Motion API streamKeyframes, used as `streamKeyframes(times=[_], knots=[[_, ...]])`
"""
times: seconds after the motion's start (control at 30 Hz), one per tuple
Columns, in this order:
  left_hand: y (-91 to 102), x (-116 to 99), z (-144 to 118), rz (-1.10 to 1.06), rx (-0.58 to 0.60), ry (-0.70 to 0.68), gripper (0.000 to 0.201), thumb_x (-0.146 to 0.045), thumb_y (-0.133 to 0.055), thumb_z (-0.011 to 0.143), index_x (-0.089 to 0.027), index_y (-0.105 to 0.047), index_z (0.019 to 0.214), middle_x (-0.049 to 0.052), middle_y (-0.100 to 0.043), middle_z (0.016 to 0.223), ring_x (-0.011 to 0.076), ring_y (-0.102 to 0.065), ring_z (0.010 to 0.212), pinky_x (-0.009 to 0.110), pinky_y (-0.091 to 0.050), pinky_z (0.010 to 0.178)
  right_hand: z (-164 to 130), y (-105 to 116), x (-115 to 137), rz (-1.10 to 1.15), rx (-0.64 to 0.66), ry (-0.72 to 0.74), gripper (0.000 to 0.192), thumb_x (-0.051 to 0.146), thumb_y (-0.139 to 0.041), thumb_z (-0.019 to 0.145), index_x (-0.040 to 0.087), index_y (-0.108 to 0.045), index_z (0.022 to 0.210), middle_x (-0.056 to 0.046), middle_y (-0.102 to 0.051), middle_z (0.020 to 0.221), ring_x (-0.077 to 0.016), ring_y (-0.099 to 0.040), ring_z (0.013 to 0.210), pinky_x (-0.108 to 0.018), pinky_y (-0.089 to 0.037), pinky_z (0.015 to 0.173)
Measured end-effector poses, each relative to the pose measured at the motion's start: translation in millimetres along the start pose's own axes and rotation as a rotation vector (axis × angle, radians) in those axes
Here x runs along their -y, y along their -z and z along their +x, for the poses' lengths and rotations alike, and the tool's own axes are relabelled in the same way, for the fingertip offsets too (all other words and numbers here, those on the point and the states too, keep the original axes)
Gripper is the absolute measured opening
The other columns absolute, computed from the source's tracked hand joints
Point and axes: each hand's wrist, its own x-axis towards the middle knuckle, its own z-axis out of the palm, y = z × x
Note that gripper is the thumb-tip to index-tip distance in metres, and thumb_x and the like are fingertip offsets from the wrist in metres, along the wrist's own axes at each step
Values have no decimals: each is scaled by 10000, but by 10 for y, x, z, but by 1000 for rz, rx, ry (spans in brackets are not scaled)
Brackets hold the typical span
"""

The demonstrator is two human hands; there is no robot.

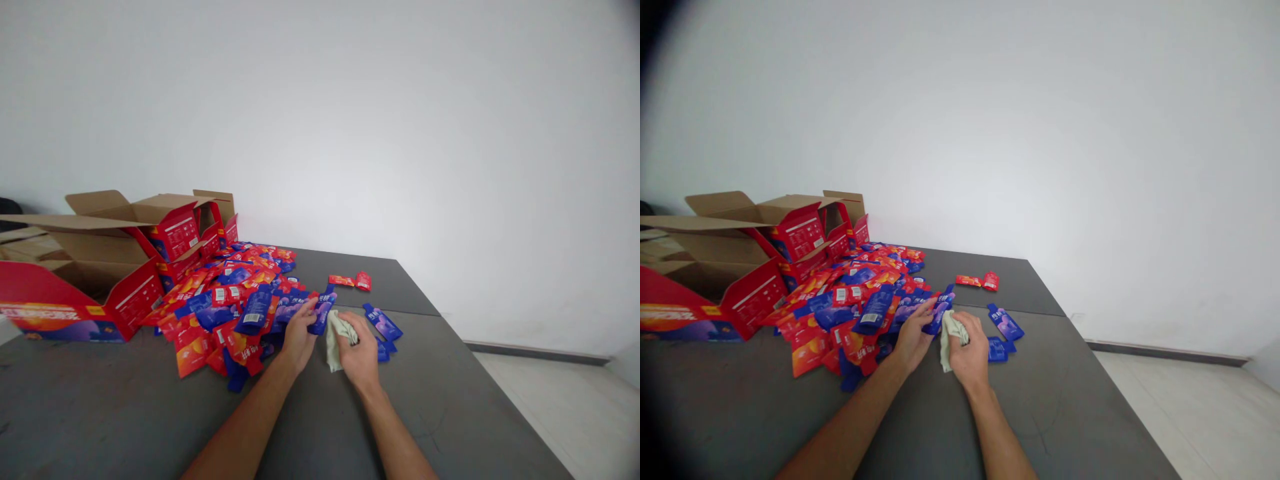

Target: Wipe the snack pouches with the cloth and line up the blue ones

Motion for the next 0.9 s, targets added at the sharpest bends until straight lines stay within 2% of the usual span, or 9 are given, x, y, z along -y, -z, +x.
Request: streamKeyframes(times=[0.13, 0.23, 0.3, 0.37, 0.53, 0.6, 0.73, 0.83, 0.9], knots=[[-27, 92, -1, -84, -37, 42, 170, -221, -721, 703, -136, -710, 850, 46, -721, 839, 187, -662, 832, 297, -486, 842, -50, -77, 97, 47, 87, 59, 350, 100, -542, 791, 239, -669, 1086, -78, -657, 1152, -233, -595, 1098, -405, -481, 981], [-54, 114, -28, -158, -59, 87, 221, -362, -747, 734, -161, -671, 786, 9, -689, 744, 173, -644, 741, 309, -500, 811, -55, -86, 129, 25, 123, 70, 359, 89, -540, 782, 243, -672, 1078, -72, -666, 1142, -232, -596, 1094, -405, -476, 985], [-58, 100, -45, -160, -38, 103, 222, -357, -745, 736, -163, -668, 809, 11, -694, 765, 170, -643, 739, 302, -501, 797, -39, -63, 108, -7, 120, 70, 360, 91, -542, 777, 241, -673, 1077, -69, -669, 1142, -232, -596, 1093, -408, -470, 990], [-61, 78, -67, -135, -23, 116, 188, -316, -723, 731, -154, -670, 811, 22, -696, 768, 168, -641, 720, 293, -498, 759, -7, -21, 56, -53, 68, 58, 349, 109, -544, 784, 233, -673, 1083, -71, -667, 1155, -237, -588, 1106, -417, -457, 1003], [-108, 42, -152, -27, 61, 142, 245, -323, -619, 755, -107, -689, 848, 76, -703, 783, 193, -643, 704, 306, -498, 687, 85, 106, -104, -150, -178, -65, 300, 216, -567, 828, 211, -670, 1109, -81, -670, 1150, -250, -590, 1085, -442, -441, 1006], [-120, 40, -166, -22, 62, 151, 235, -319, -602, 768, -110, -685, 837, 74, -701, 773, 193, -645, 707, 308, -503, 689, 94, 122, -117, -144, -197, -78, 296, 228, -569, 834, 210, -672, 1110, -81, -672, 1148, -251, -591, 1082, -442, -440, 1005], [-105, 41, -125, -76, 27, 164, 181, -305, -631, 765, -131, -672, 791, 42, -694, 740, 168, -637, 671, 298, -508, 708, 41, 55, -12, -75, -48, 3, 303, 174, -564, 820, 223, -678, 1097, -78, -672, 1163, -245, -586, 1114, -427, -439, 1014], [-99, 19, -101, -93, 29, 97, 163, -306, -676, 748, -146, -679, 783, 17, -699, 737, 156, -645, 684, 283, -510, 744, -15, -14, 107, -14, 95, 64, 346, 112, -557, 794, 240, -678, 1092, -70, -679, 1152, -234, -600, 1100, -416, -441, 1019], [-105, -18, -107, 3, 77, 39, 196, -329, -667, 756, -148, -703, 822, 27, -719, 783, 176, -667, 748, 301, -517, 795, -36, -36, 159, 9, 153, 82, 383, 78, -548, 770, 245, -681, 1088, -64, -686, 1137, -230, -607, 1089, -409, -448, 1012]])
